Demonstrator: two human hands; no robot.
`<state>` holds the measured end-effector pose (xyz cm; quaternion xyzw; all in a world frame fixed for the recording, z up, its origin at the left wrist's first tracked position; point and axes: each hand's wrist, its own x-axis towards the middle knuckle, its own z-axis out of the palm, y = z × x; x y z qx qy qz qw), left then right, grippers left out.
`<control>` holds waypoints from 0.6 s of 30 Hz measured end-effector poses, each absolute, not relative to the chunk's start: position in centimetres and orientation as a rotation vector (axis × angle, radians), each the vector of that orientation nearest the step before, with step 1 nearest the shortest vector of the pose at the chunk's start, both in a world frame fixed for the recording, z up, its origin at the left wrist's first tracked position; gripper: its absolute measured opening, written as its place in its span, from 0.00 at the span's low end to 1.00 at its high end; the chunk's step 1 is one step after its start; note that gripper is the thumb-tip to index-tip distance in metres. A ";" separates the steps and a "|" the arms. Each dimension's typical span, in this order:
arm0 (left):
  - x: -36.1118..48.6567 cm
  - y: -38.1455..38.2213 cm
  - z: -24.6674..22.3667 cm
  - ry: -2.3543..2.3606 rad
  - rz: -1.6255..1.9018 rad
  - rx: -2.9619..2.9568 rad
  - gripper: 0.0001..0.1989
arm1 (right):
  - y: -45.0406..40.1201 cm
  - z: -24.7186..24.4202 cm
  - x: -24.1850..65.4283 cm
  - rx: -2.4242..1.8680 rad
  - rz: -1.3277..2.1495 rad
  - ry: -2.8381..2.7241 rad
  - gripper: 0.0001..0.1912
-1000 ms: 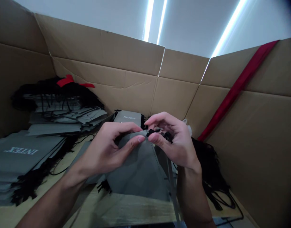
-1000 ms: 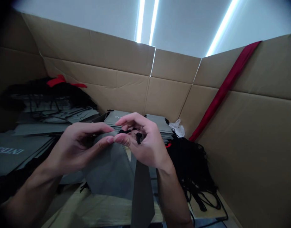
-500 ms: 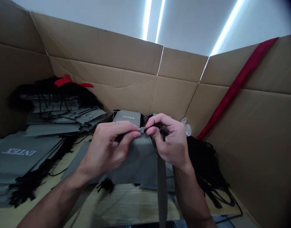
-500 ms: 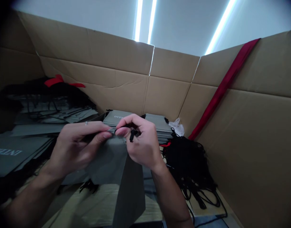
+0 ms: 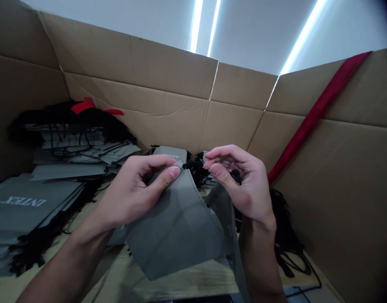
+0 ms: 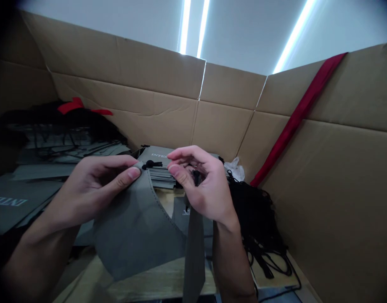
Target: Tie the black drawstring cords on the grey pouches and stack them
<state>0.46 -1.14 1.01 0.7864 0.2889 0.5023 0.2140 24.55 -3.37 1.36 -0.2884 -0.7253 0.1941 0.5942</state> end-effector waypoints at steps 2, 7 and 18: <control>0.5 -1.2 1.1 0.791 1.371 2.178 0.11 | -3.4 1.2 24.3 -0.697 0.460 -1.687 0.07; 0.5 -1.3 0.9 0.791 1.335 2.195 0.14 | -3.4 1.1 23.5 -0.734 0.435 -1.695 0.05; 2.7 -1.5 -1.3 0.536 1.739 2.101 0.08 | -3.1 0.8 22.7 -0.695 0.415 -1.768 0.02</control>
